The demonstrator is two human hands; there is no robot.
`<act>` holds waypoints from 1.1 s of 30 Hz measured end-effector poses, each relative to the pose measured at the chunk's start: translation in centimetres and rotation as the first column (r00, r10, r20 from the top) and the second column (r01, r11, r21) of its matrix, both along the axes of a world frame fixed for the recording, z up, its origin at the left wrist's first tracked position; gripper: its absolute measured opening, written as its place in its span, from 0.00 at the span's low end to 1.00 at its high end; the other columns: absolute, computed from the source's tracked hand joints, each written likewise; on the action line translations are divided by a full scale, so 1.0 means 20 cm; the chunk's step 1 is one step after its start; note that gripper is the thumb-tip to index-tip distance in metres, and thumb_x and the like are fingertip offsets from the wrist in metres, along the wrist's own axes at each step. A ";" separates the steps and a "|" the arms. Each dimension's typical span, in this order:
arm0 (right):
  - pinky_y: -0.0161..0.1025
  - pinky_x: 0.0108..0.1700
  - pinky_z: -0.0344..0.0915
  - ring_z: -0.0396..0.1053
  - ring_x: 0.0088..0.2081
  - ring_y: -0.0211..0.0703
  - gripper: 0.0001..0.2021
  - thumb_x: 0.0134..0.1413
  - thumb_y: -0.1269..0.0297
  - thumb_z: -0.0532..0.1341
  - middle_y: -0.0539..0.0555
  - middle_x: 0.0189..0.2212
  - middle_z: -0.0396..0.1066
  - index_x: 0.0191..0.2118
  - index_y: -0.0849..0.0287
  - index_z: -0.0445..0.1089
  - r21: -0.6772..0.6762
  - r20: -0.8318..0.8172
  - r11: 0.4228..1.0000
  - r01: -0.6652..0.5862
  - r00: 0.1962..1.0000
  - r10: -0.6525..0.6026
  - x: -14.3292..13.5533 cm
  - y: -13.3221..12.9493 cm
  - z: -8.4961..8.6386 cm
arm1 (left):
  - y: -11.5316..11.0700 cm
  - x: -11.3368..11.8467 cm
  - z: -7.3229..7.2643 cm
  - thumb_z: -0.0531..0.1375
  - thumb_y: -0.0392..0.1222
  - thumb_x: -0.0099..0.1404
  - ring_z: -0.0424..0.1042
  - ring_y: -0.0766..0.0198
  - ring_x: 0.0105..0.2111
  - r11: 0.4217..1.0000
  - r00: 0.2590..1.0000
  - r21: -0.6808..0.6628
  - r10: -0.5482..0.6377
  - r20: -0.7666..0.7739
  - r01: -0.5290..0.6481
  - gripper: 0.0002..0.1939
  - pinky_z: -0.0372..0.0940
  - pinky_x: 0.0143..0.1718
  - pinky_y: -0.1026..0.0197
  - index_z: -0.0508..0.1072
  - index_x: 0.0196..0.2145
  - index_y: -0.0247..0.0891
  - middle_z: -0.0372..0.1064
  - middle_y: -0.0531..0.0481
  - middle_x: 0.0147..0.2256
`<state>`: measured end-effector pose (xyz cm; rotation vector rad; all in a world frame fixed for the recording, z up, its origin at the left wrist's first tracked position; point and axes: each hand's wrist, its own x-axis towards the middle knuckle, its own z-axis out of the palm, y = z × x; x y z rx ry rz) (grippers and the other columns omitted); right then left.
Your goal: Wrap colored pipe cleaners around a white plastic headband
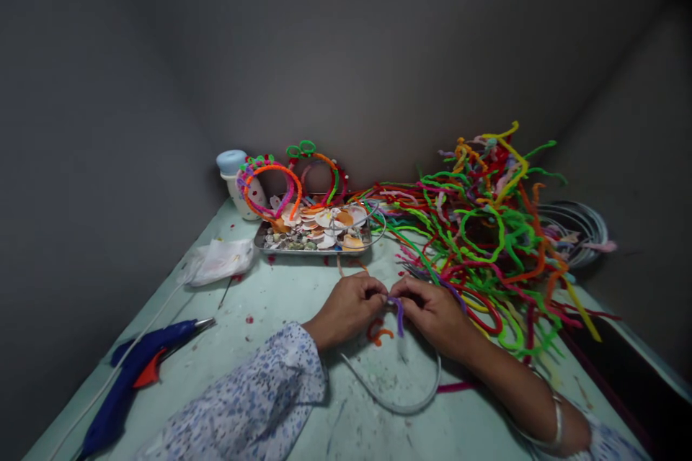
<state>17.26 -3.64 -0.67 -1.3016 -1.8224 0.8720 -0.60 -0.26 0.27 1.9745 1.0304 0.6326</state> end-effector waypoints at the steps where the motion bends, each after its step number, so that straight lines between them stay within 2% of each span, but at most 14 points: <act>1: 0.36 0.36 0.61 0.66 0.31 0.41 0.08 0.52 0.71 0.55 0.49 0.28 0.70 0.32 0.57 0.71 0.001 0.002 1.000 -0.001 1.000 0.001 0.00 0.00 0.00 | 0.00 0.00 0.00 0.54 0.36 0.59 0.67 0.65 0.31 1.000 1.000 -0.005 0.002 -0.002 -0.002 0.10 0.60 0.32 0.66 0.76 0.31 0.35 0.69 0.50 0.29; 4: 0.35 0.33 0.60 0.65 0.29 0.40 0.06 0.52 0.69 0.56 0.49 0.26 0.68 0.32 0.57 0.70 -0.046 -0.034 0.999 0.003 0.999 -0.004 0.00 0.00 0.00 | 0.00 0.00 0.01 0.55 0.36 0.59 0.67 0.65 0.31 1.000 1.000 0.010 0.004 -0.011 -0.004 0.10 0.59 0.32 0.66 0.76 0.31 0.35 0.69 0.49 0.29; 8: 0.33 0.25 0.57 0.62 0.23 0.37 0.07 0.53 0.63 0.55 0.48 0.22 0.66 0.32 0.58 0.69 -0.241 -0.196 0.970 -0.037 0.981 -0.012 0.02 0.01 0.00 | -0.01 0.00 0.01 0.55 0.36 0.59 0.67 0.66 0.31 0.996 1.000 0.083 -0.017 -0.024 0.019 0.10 0.59 0.31 0.67 0.77 0.33 0.36 0.69 0.50 0.29; 11: 0.34 0.23 0.57 0.61 0.21 0.37 0.10 0.53 0.59 0.56 0.48 0.20 0.65 0.28 0.60 0.67 -0.305 -0.264 0.951 -0.054 0.964 -0.030 0.03 0.02 0.01 | -0.03 0.00 0.02 0.55 0.35 0.58 0.67 0.66 0.31 0.990 0.998 0.129 -0.046 -0.033 0.050 0.11 0.59 0.32 0.67 0.77 0.35 0.37 0.69 0.51 0.29; 15: 0.33 0.25 0.57 0.61 0.22 0.36 0.11 0.51 0.57 0.58 0.47 0.20 0.63 0.26 0.60 0.65 -0.338 -0.275 0.939 -0.064 0.961 -0.033 0.03 0.03 0.03 | -0.04 0.00 0.04 0.55 0.34 0.58 0.67 0.66 0.30 0.986 0.997 0.156 -0.058 -0.045 0.064 0.11 0.58 0.31 0.66 0.77 0.35 0.37 0.69 0.50 0.29; 23: 0.32 0.25 0.55 0.59 0.23 0.34 0.08 0.48 0.61 0.60 0.46 0.22 0.61 0.30 0.59 0.64 -0.360 -0.344 0.923 -0.137 0.939 0.005 0.03 0.03 0.04 | -0.05 0.01 0.06 0.56 0.33 0.57 0.66 0.66 0.29 0.974 0.995 0.210 -0.070 -0.073 0.084 0.10 0.58 0.31 0.65 0.76 0.33 0.36 0.68 0.51 0.28; 29: 0.33 0.26 0.55 0.59 0.24 0.34 0.07 0.47 0.62 0.61 0.46 0.23 0.62 0.30 0.60 0.64 -0.373 -0.346 0.913 -0.167 0.938 0.030 0.04 0.05 0.04 | -0.05 0.01 0.06 0.56 0.34 0.56 0.65 0.66 0.28 0.975 0.994 0.205 -0.073 -0.083 0.089 0.08 0.57 0.30 0.65 0.76 0.31 0.36 0.68 0.50 0.28; 33: 0.33 0.27 0.55 0.59 0.25 0.34 0.07 0.47 0.62 0.61 0.47 0.23 0.62 0.30 0.61 0.66 -0.374 -0.339 0.912 -0.172 0.940 0.038 0.05 0.04 0.04 | -0.04 0.01 0.06 0.58 0.34 0.55 0.65 0.67 0.27 0.984 0.997 0.169 -0.039 -0.063 0.049 0.07 0.56 0.28 0.66 0.75 0.31 0.35 0.69 0.51 0.27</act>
